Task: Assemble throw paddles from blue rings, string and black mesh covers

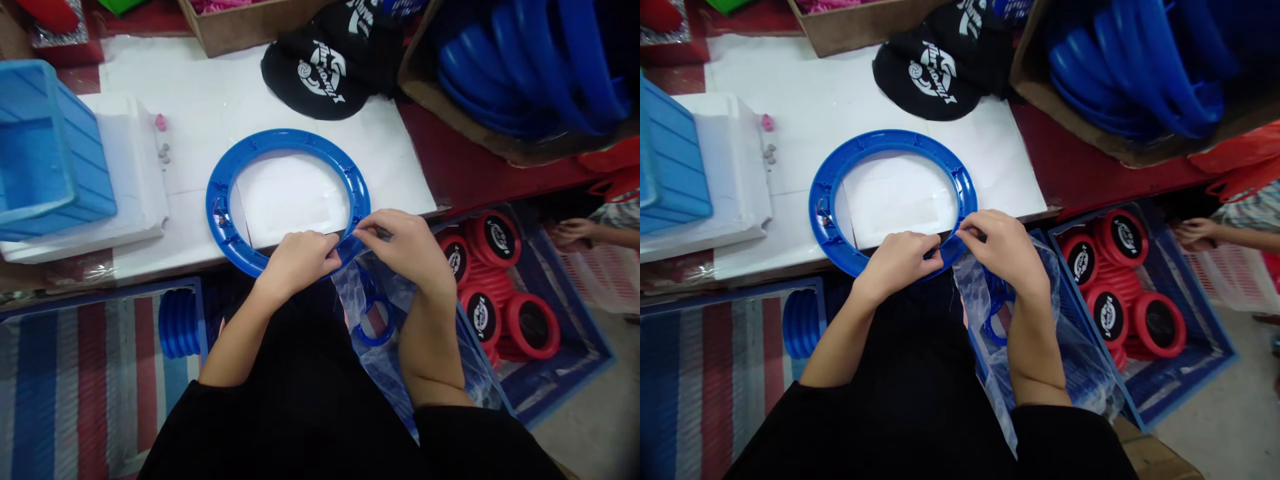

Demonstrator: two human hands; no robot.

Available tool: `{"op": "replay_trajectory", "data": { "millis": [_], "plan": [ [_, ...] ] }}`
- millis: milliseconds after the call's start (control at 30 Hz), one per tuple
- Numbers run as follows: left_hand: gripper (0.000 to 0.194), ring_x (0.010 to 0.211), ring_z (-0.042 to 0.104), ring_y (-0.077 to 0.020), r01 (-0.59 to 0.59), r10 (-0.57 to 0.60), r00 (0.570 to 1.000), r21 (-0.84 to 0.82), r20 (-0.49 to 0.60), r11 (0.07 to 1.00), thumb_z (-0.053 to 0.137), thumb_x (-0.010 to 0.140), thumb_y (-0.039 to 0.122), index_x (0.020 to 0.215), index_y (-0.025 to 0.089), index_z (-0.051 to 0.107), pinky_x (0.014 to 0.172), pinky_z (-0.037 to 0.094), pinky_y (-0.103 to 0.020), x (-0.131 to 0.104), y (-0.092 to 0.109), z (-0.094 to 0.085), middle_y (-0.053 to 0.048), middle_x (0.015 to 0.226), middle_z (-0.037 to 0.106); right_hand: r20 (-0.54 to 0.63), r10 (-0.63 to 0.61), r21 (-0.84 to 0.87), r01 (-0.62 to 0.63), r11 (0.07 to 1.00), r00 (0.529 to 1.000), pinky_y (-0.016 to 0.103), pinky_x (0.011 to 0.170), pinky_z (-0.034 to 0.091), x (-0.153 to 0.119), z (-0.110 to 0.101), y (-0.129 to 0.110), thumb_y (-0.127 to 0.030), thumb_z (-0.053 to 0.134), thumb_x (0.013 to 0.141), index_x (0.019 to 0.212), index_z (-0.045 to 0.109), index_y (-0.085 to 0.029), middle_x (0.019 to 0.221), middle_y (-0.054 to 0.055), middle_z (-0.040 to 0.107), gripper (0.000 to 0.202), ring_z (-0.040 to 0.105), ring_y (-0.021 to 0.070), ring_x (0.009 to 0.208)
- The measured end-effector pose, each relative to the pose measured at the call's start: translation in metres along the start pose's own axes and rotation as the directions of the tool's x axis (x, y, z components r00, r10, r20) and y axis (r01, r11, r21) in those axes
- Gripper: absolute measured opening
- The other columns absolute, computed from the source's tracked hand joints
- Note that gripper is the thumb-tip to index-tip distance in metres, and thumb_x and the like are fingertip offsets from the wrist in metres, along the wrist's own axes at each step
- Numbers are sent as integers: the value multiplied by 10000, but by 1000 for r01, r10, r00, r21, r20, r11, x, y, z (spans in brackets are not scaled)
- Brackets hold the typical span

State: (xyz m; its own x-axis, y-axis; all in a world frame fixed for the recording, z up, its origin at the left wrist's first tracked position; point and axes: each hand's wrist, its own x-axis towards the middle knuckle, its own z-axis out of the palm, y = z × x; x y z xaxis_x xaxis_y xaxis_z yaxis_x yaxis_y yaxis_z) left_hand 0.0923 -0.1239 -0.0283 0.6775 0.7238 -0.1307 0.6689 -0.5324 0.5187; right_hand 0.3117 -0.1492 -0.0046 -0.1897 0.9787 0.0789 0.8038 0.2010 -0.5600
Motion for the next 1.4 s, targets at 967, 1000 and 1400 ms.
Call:
{"op": "replay_trajectory", "data": {
  "millis": [967,1000,1400],
  "plan": [
    [305,847,763,-290,74,-79,997,161,25,984,441,1061,286,1019,184,725,757,506,-362,5,12,6,-129,935,799,100,54,96,-64,993,994,331,742,434,-10,-1,1,-268,612,994,880,693,-229,833,31,712,144,627,208,780],
    [295,842,761,-285,63,-68,997,156,27,986,449,1054,280,1010,189,726,755,501,-357,4,11,6,-123,929,800,75,10,71,-15,997,997,345,778,449,-8,-3,2,-259,612,995,882,693,-229,858,45,716,142,636,223,822],
    [238,796,743,-242,29,-34,996,58,77,998,503,1013,267,965,203,727,713,447,-329,-4,1,3,-75,866,792,32,-38,121,34,992,999,337,798,464,8,6,11,-242,654,949,877,683,-232,834,23,684,78,631,209,819]
  ]
}}
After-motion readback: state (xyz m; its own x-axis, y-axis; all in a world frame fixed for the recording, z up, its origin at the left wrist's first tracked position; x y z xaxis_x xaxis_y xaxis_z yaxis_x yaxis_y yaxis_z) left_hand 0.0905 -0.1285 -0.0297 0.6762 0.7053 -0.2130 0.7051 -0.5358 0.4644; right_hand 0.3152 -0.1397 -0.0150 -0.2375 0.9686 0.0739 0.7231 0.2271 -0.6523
